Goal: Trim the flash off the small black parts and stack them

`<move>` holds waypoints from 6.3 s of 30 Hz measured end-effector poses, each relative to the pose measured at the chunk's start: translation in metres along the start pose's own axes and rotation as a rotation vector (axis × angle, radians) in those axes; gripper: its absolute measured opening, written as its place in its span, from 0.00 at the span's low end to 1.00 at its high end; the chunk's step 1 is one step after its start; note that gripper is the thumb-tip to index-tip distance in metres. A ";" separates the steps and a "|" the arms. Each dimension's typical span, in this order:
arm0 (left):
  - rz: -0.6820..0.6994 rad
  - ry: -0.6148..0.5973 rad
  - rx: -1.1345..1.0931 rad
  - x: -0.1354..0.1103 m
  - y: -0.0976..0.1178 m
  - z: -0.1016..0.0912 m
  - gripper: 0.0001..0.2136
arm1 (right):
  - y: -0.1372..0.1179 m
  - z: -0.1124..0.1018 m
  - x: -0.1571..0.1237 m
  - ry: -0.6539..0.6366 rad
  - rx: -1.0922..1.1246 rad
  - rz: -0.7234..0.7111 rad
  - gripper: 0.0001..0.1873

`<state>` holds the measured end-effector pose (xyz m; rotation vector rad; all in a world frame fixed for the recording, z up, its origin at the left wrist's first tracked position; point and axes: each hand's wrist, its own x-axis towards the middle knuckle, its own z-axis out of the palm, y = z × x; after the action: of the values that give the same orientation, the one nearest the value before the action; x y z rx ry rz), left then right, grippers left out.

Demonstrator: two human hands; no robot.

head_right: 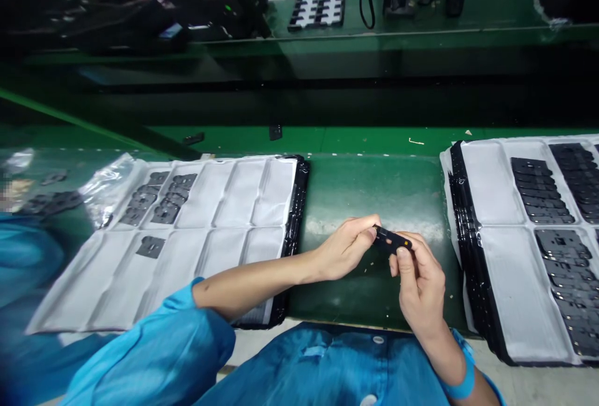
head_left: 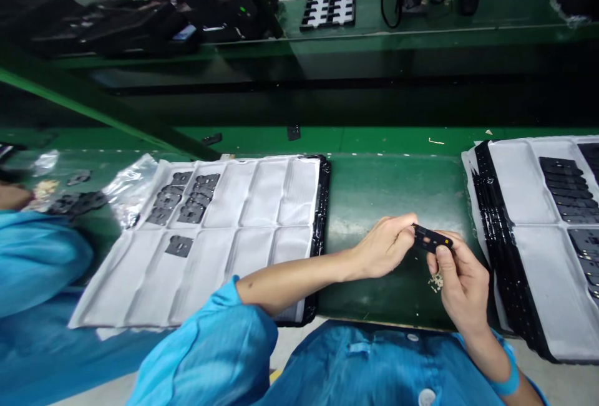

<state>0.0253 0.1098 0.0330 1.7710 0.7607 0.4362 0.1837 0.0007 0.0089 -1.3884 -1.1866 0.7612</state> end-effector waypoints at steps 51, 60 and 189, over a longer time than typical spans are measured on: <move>-0.040 -0.024 -0.079 -0.010 -0.004 -0.007 0.10 | 0.002 0.006 0.000 0.001 -0.060 -0.025 0.10; -0.033 0.048 -0.066 -0.009 -0.011 0.002 0.14 | 0.005 0.010 -0.001 0.003 -0.077 -0.041 0.10; -0.113 0.035 -0.323 -0.035 -0.008 0.004 0.14 | -0.007 0.004 0.002 0.064 -0.007 0.184 0.09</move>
<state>-0.0002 0.0845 0.0271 1.4157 0.7642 0.4854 0.1793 0.0034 0.0153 -1.5310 -1.0228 0.8352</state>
